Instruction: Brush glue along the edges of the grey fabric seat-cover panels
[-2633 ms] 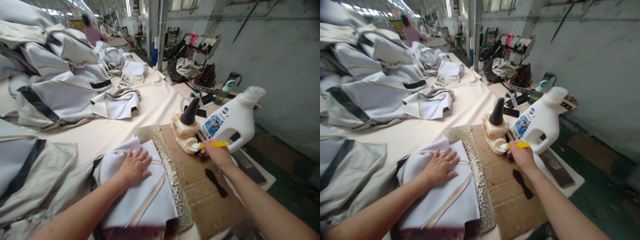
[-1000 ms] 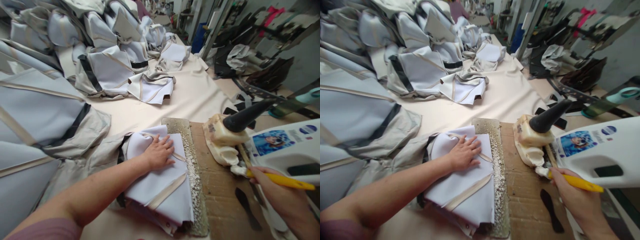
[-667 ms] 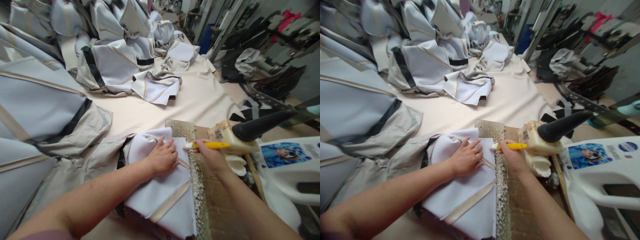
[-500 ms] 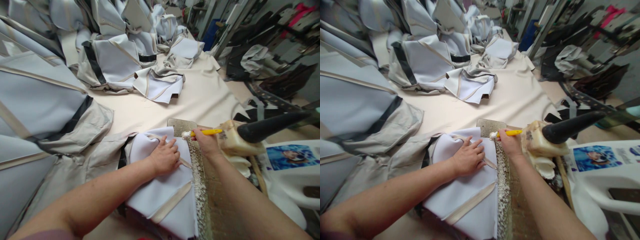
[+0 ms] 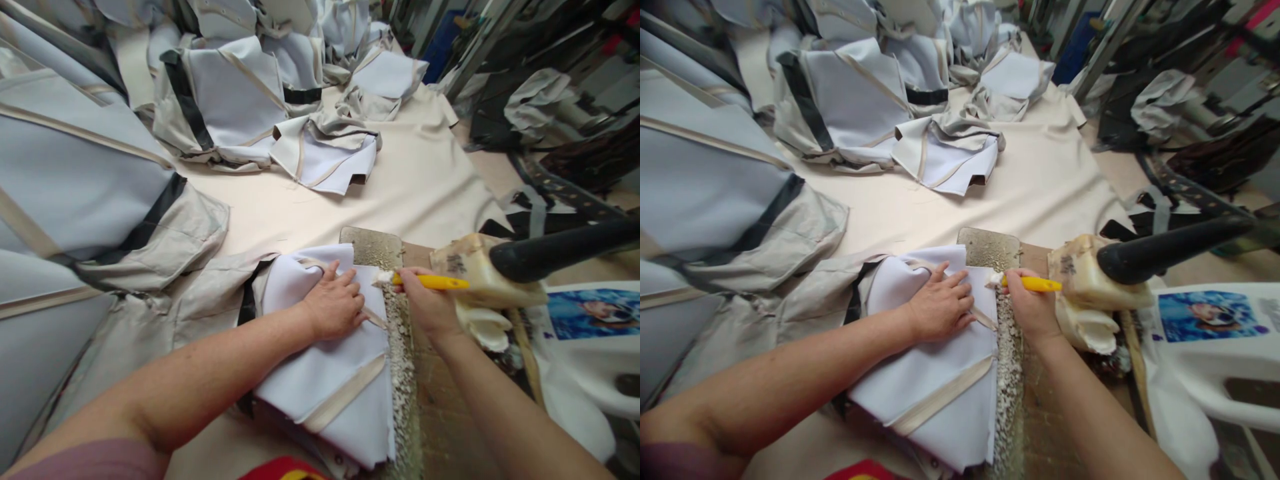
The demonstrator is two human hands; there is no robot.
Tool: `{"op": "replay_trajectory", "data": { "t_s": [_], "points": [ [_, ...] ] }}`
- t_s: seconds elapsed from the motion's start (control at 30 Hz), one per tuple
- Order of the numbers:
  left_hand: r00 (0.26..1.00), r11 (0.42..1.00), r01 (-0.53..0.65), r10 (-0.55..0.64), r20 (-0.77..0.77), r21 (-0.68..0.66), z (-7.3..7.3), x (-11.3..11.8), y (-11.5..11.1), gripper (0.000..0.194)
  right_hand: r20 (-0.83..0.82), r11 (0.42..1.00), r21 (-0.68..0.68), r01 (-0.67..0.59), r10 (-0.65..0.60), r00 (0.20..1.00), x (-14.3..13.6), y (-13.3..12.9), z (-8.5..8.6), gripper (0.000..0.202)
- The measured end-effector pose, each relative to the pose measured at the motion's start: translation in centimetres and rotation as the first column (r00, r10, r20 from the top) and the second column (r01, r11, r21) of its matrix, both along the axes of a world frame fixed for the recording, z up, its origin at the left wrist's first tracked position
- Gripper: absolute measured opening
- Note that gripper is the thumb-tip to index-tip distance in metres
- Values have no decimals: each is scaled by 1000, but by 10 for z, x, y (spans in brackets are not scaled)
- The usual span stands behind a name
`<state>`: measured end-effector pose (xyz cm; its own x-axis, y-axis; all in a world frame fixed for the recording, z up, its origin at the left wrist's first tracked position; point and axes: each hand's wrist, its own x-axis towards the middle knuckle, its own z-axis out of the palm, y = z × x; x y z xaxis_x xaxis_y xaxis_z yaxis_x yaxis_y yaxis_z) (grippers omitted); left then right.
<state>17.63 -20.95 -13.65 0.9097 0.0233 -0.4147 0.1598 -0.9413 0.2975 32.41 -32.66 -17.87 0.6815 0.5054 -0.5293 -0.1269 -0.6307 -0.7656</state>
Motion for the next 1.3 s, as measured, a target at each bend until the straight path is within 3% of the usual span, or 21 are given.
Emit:
{"op": "replay_trajectory", "data": {
  "t_s": [0.07, 0.2, 0.3, 0.6, 0.7, 0.87, 0.97, 1.07, 1.23, 1.3],
  "points": [
    [1000, 1000, -3, 3, -2, 0, 0, 0, 0, 35, -15, 1000, -8, -24, 24, 1000, -4, -5, 1, 27],
    [1000, 1000, -4, 4, 11, -1, -2, -1, 0, 35, -85, 989, -81, -124, 117, 990, -17, -39, 15, 29],
    [1000, 1000, -5, 5, 24, -4, -4, -2, 0, 36, -79, 986, -28, -161, 159, 984, -20, -55, 18, 29],
    [999, 1000, -18, 18, 28, -12, -6, -3, -1, 35, 72, 947, 77, -310, 305, 950, -18, -62, 11, 27],
    [999, 1000, -20, 21, 32, -10, -7, -3, -1, 34, 157, 966, 94, -240, 224, 962, -14, -50, -2, 25],
    [1000, 1000, -18, 18, 19, -2, -6, -2, -1, 34, 146, 983, 163, -81, 57, 988, 2, 8, -30, 22],
    [1000, 1000, -13, 13, 8, -2, -3, 0, 0, 33, 109, 987, 160, 6, -24, 994, 8, 30, -38, 19],
    [1000, 1000, -13, 13, 0, -9, -1, 1, 0, 33, 69, 995, 95, -18, 11, 998, 5, 18, -27, 20],
    [1000, 1000, -10, 10, 9, -12, -5, 0, 0, 33, -25, 989, -11, -150, 150, 988, -16, -42, 13, 24],
    [1000, 1000, -5, 5, 14, -10, -6, -1, -1, 33, -31, 986, 0, -168, 168, 985, -23, -56, 22, 25]
  ]
}}
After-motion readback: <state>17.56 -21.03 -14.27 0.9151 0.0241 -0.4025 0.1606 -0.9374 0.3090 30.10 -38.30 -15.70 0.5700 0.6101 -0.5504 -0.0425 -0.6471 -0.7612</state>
